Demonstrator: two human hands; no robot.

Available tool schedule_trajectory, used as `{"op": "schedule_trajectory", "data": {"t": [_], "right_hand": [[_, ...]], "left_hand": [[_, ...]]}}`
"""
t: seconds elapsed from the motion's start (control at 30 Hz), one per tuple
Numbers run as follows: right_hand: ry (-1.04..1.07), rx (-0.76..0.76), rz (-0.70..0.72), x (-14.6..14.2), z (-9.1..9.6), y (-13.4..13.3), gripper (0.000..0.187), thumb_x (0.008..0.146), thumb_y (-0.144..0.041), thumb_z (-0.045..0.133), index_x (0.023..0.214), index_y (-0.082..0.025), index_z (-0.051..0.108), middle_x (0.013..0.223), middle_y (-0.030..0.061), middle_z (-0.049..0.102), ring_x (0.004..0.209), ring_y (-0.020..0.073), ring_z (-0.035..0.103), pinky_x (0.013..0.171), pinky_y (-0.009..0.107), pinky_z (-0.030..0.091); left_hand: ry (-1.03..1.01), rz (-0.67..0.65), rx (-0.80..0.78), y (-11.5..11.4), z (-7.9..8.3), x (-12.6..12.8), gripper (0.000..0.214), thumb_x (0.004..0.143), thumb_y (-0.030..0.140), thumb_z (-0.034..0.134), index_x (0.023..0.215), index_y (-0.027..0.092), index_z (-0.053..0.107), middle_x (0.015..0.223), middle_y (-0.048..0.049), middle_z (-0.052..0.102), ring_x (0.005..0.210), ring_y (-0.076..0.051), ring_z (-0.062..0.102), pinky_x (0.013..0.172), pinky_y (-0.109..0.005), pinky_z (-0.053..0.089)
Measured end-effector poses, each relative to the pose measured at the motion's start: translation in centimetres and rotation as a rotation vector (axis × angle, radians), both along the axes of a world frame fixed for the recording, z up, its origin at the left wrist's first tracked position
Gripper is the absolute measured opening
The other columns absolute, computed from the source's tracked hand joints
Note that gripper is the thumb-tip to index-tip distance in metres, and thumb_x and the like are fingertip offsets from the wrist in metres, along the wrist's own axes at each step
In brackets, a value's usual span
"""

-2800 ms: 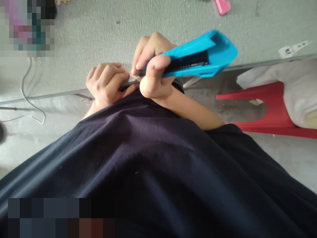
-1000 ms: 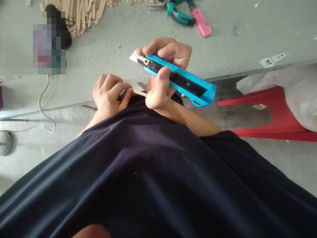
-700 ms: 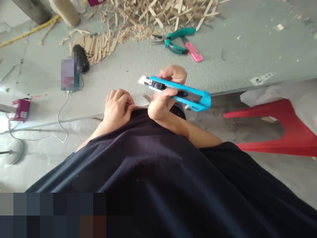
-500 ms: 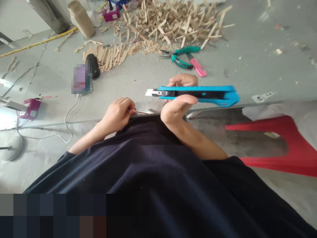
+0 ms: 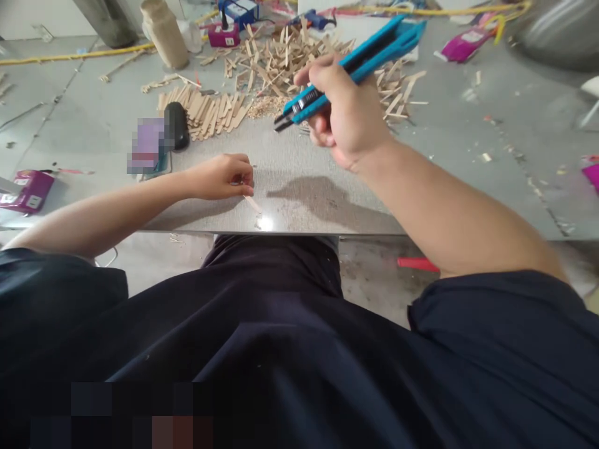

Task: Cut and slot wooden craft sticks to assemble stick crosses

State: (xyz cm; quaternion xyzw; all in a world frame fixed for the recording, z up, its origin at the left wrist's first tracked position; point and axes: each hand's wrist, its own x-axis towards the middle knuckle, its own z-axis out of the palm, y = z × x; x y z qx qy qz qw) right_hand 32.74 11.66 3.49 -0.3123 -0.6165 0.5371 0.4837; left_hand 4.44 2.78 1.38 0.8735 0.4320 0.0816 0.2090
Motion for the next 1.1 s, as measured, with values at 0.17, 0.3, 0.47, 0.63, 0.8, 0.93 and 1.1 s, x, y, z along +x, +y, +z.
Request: {"op": "schedule_trajectory", "data": {"t": [0.17,0.3,0.47,0.63,0.8,0.93,1.1], "right_hand": [[0.038,-0.078,0.055,-1.5,-1.6,2.6,0.04,0.091,-0.053,0.091,0.105,-0.031,0.061,0.08,-0.0077,0.072,0.063,0.0095,0.059,0.046,0.028,0.03],[0.068,-0.1,0.2,-2.0,-2.8,1.3,0.065,0.074,-0.069,0.101,0.113,-0.035,0.062,0.072,-0.0113,0.071,0.061,0.0126,0.061,0.05,0.029,0.045],[0.055,-0.143,0.246,-1.3,-4.2,-1.3,0.069,0.07,-0.057,0.111,0.121,-0.036,0.069,0.093,-0.0069,0.084,0.072,0.0182,0.079,0.07,0.037,0.07],[0.013,-0.036,0.122,-0.7,-6.0,-3.6,0.035,0.097,-0.056,0.093,0.121,-0.037,0.076,0.107,0.001,0.09,0.087,0.0233,0.089,0.08,0.041,0.077],[-0.039,-0.061,0.106,-0.7,-6.3,-4.8,0.023,0.102,-0.046,0.089,0.122,-0.036,0.08,0.121,0.0058,0.09,0.094,0.0258,0.09,0.08,0.044,0.079],[0.003,-0.123,0.136,-0.6,-5.9,-4.5,0.011,0.103,-0.04,0.084,0.108,-0.032,0.078,0.11,0.0046,0.088,0.085,0.0238,0.088,0.073,0.042,0.078],[0.044,-0.218,0.133,-0.4,-5.6,-3.9,0.024,0.101,-0.044,0.085,0.103,-0.032,0.065,0.101,0.0004,0.084,0.068,0.0221,0.083,0.052,0.036,0.07]], "left_hand": [[-0.048,-0.093,0.058,0.4,-1.0,-1.2,0.012,0.1,0.027,0.071,0.094,0.019,0.078,0.099,-0.0069,0.073,0.078,-0.014,0.06,0.08,-0.03,0.048],[-0.014,-0.219,0.031,0.3,-0.3,-2.2,0.013,0.101,0.024,0.069,0.104,0.02,0.081,0.11,-0.0093,0.078,0.09,-0.017,0.07,0.082,-0.029,0.051],[0.016,-0.172,0.031,-0.3,-0.4,-2.0,0.022,0.105,0.016,0.059,0.108,0.019,0.08,0.112,-0.0094,0.079,0.092,-0.018,0.073,0.083,-0.03,0.055],[0.069,-0.159,0.381,-1.7,-1.6,-2.3,0.032,0.117,0.024,0.052,0.103,0.019,0.08,0.105,-0.0096,0.079,0.085,-0.02,0.07,0.071,-0.033,0.056],[-0.031,-0.179,0.447,-2.0,-1.7,-2.9,0.022,0.112,0.016,0.062,0.102,0.018,0.081,0.103,-0.0069,0.08,0.087,-0.019,0.072,0.073,-0.032,0.064],[-0.004,-0.119,0.488,-1.4,-1.5,-2.9,0.014,0.112,0.018,0.067,0.111,0.021,0.081,0.11,-0.0062,0.085,0.09,-0.02,0.075,0.074,-0.034,0.066],[0.079,0.015,0.568,-1.6,-0.3,-2.2,0.027,0.108,0.021,0.07,0.134,0.02,0.077,0.127,-0.0114,0.088,0.103,-0.029,0.081,0.074,-0.044,0.065]]}}
